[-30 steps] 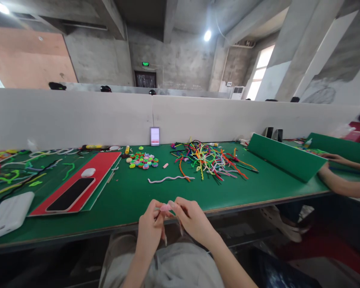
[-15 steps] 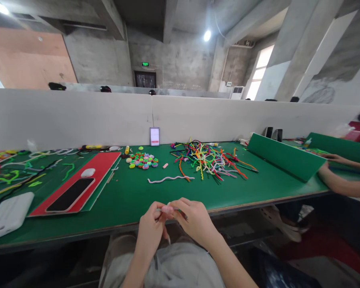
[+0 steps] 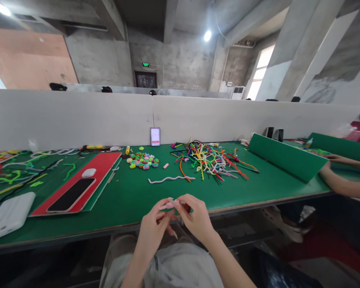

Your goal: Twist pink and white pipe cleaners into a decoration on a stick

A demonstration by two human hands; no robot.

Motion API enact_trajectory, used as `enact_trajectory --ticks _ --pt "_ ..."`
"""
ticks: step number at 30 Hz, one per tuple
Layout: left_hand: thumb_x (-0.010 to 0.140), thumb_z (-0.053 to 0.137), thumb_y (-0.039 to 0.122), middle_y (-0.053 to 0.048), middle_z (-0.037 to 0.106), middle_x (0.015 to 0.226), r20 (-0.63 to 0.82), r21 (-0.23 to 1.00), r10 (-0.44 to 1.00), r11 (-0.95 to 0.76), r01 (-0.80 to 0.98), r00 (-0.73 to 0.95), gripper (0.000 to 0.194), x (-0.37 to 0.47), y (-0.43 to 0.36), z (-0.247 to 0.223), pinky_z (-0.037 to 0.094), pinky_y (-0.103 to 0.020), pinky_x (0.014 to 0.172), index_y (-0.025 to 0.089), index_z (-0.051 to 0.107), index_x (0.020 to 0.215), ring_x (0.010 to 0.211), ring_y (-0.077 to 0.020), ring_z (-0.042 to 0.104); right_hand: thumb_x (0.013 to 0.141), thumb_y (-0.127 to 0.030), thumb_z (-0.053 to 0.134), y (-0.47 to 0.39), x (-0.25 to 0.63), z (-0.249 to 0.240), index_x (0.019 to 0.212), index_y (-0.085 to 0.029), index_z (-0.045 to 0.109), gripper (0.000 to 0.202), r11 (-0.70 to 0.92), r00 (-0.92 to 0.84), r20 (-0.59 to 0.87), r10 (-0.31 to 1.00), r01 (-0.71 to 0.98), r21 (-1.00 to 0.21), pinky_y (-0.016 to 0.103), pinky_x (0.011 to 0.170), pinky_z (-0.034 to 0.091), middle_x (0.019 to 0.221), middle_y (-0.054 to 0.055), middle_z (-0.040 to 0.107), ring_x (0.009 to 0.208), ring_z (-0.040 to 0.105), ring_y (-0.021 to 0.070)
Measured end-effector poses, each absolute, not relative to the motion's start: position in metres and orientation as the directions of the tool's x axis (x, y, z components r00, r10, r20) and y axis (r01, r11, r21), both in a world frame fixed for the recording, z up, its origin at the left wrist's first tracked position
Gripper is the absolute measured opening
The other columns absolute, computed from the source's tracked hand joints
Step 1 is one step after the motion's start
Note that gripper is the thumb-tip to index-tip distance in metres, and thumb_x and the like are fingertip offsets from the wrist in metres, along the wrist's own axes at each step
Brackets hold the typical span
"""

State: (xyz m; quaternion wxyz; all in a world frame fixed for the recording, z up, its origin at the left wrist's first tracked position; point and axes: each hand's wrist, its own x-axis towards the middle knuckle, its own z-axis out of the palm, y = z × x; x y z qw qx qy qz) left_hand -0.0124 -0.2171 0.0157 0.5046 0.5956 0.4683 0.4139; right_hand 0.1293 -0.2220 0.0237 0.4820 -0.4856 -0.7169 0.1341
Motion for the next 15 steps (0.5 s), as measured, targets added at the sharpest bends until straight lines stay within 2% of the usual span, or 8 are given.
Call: enact_trajectory --ticks 2,5,8,10,12,14,15 --pt "0.069 0.054 0.037 -0.003 0.067 0.072 0.021 0.994 0.969 -0.047 0.097 0.247 0.048 -0.013 -0.217 0.015 0.048 -0.025 0.051 0.014 0.047 0.112 0.053 -0.0166 0.062 0.083 -0.026 0.046 -0.221 0.130 0.025 0.072 -0.016 0.059 0.019 0.492 -0.067 0.557 0.828 0.563 -0.664 0.019 0.051 0.034 0.064 0.001 0.057 0.054 0.047 0.0096" --pt "0.069 0.056 0.042 -0.002 0.065 0.066 0.014 0.991 0.968 -0.047 0.126 0.252 0.054 -0.017 -0.218 0.018 0.044 -0.023 0.044 0.013 0.045 0.114 0.040 -0.0112 0.053 0.082 -0.029 0.047 -0.222 0.131 0.026 0.070 -0.016 0.058 0.021 0.453 -0.006 0.527 0.850 0.521 -0.724 0.019 0.048 0.034 0.059 0.000 0.055 0.049 0.046 0.0089" --pt "0.070 0.055 0.044 0.004 0.055 0.049 0.114 0.960 0.990 -0.131 0.246 0.080 0.047 -0.028 -0.219 0.025 0.038 -0.021 0.040 0.015 0.053 0.106 0.037 -0.0096 0.046 0.081 -0.034 0.048 -0.223 0.131 0.027 0.070 -0.015 0.057 0.024 0.386 0.052 0.439 0.897 0.392 -0.835 0.019 0.042 0.033 0.053 -0.002 0.051 0.043 0.045 0.0079" --pt "0.071 0.053 0.045 0.003 0.054 0.050 0.264 0.915 0.956 -0.206 0.346 -0.128 0.037 -0.037 -0.218 0.028 0.041 -0.021 0.046 0.017 0.060 0.094 0.045 -0.0115 0.050 0.080 -0.038 0.050 -0.223 0.131 0.028 0.069 -0.015 0.056 0.026 0.328 0.076 0.360 0.930 0.269 -0.905 0.018 0.038 0.032 0.051 -0.003 0.049 0.039 0.044 0.0073" --pt "0.074 0.049 0.045 -0.002 0.062 0.068 0.395 0.857 0.892 -0.272 0.438 -0.219 0.032 -0.045 -0.215 0.027 0.045 -0.024 0.059 0.019 0.063 0.086 0.064 -0.0154 0.056 0.077 -0.041 0.052 -0.222 0.131 0.028 0.066 -0.015 0.055 0.028 0.273 0.097 0.288 0.953 0.144 -0.951 0.017 0.035 0.032 0.047 -0.004 0.046 0.035 0.042 0.0066" --pt "0.073 0.051 0.043 -0.005 0.064 0.090 0.443 0.805 0.892 -0.352 0.478 -0.090 0.030 -0.049 -0.211 0.024 0.045 -0.028 0.072 0.021 0.064 0.088 0.086 -0.0200 0.057 0.075 -0.042 0.055 -0.221 0.130 0.026 0.062 -0.016 0.052 0.029 0.234 0.104 0.237 0.966 0.041 -0.971 0.017 0.033 0.031 0.043 -0.006 0.044 0.032 0.040 0.0058" --pt "0.071 0.054 0.042 -0.005 0.063 0.097 0.420 0.799 0.908 -0.376 0.469 0.012 0.031 -0.050 -0.210 0.021 0.045 -0.030 0.077 0.022 0.063 0.093 0.093 -0.0212 0.055 0.074 -0.042 0.056 -0.220 0.130 0.025 0.061 -0.016 0.052 0.030 0.223 0.100 0.222 0.970 0.004 -0.975 0.016 0.033 0.031 0.041 -0.006 0.044 0.031 0.040 0.0055"
